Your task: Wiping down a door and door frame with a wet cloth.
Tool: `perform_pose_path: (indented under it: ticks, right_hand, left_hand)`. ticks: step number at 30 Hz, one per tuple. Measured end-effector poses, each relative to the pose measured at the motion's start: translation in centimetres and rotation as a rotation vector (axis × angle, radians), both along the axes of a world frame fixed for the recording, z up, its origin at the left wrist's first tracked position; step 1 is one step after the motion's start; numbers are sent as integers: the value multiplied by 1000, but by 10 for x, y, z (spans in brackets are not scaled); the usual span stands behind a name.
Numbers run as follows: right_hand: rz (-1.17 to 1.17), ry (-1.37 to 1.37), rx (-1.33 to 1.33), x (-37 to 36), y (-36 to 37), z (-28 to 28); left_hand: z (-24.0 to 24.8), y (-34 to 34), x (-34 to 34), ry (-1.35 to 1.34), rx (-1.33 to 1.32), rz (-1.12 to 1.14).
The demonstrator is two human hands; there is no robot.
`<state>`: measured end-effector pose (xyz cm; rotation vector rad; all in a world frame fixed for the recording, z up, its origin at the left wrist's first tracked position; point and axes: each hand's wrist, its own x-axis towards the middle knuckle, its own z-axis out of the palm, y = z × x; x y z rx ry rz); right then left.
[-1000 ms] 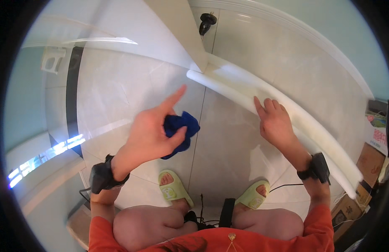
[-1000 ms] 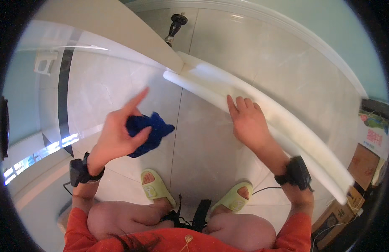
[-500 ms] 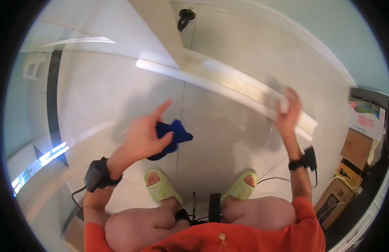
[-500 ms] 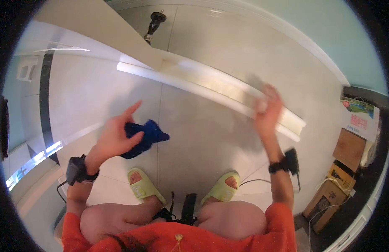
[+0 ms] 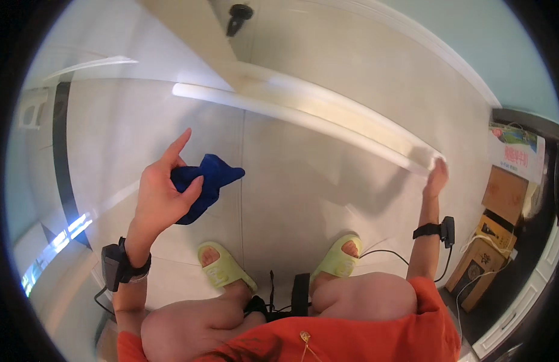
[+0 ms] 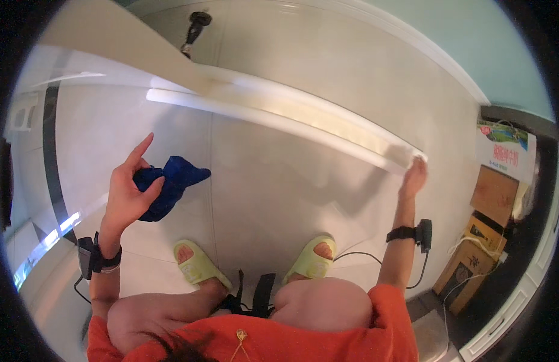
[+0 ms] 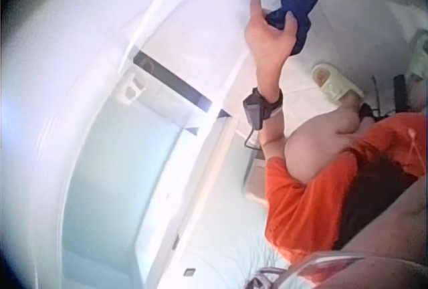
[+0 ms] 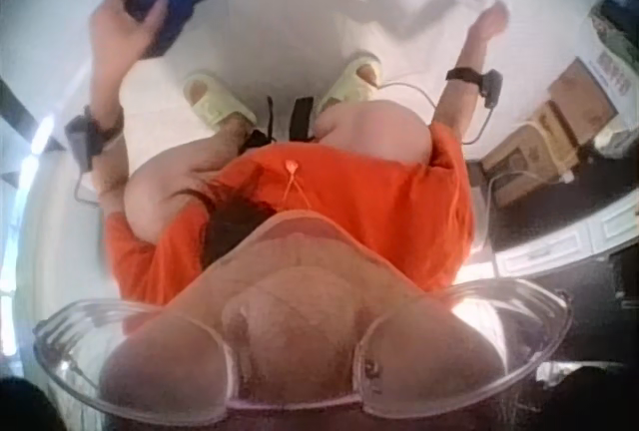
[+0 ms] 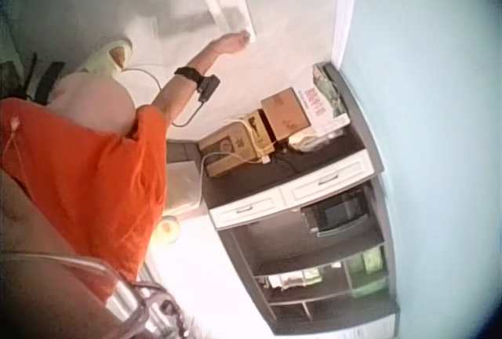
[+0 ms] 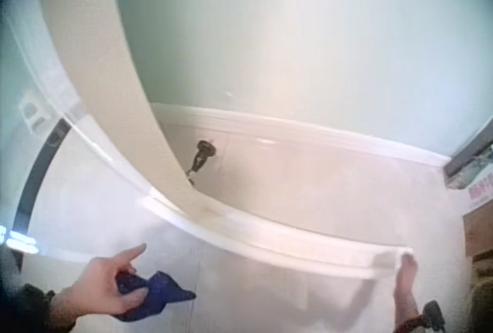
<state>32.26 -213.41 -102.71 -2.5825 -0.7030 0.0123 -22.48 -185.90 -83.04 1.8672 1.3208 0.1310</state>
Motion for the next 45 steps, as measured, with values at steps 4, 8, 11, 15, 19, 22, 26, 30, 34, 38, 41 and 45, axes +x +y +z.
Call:
perform_pose_path:
  ticks: [4,8,11,15,19,22,26,30,34,38,41,45]
  right_hand:
    - [-339,134,220,95,-57,-33]
    - [-304,472,103,49,-2,-29]
    - [-87,500,38,34,15,-22]
    - [6,511,263,-17,46,-21]
    - [-160,687,339,-70,77,-10]
    - [-83,973,298,-116,105,13]
    - [62,1219,300,-154,140,9]
    - [188,1295,257,-207,197,20]
    - [257,1417,213,-248,241,22]
    - [338,1401,184,-286,269,36]
    - [377,1423,197,-301,284,32]
    - [519,1395,183,-300,302,15]
  left_hand:
    - [-1,-2,-12,-16,-14,46]
    - [1,-8,-25,41,5,35]
    - [5,-7,-23,15,-5,35]
    - [7,-8,-21,41,41,-4]
    - [6,-8,-11,14,-4,-56]
    - [7,-12,-9,13,-23,-72]
    - [10,-14,-8,-17,-73,-97]
    - [10,-15,-13,2,-54,-100]
    - [10,-17,-17,-31,-38,-121]
    - [12,-17,-21,-58,-49,-128]
    - [9,-22,-23,-91,-9,-136]
    - [12,-23,-19,-73,-22,-159]
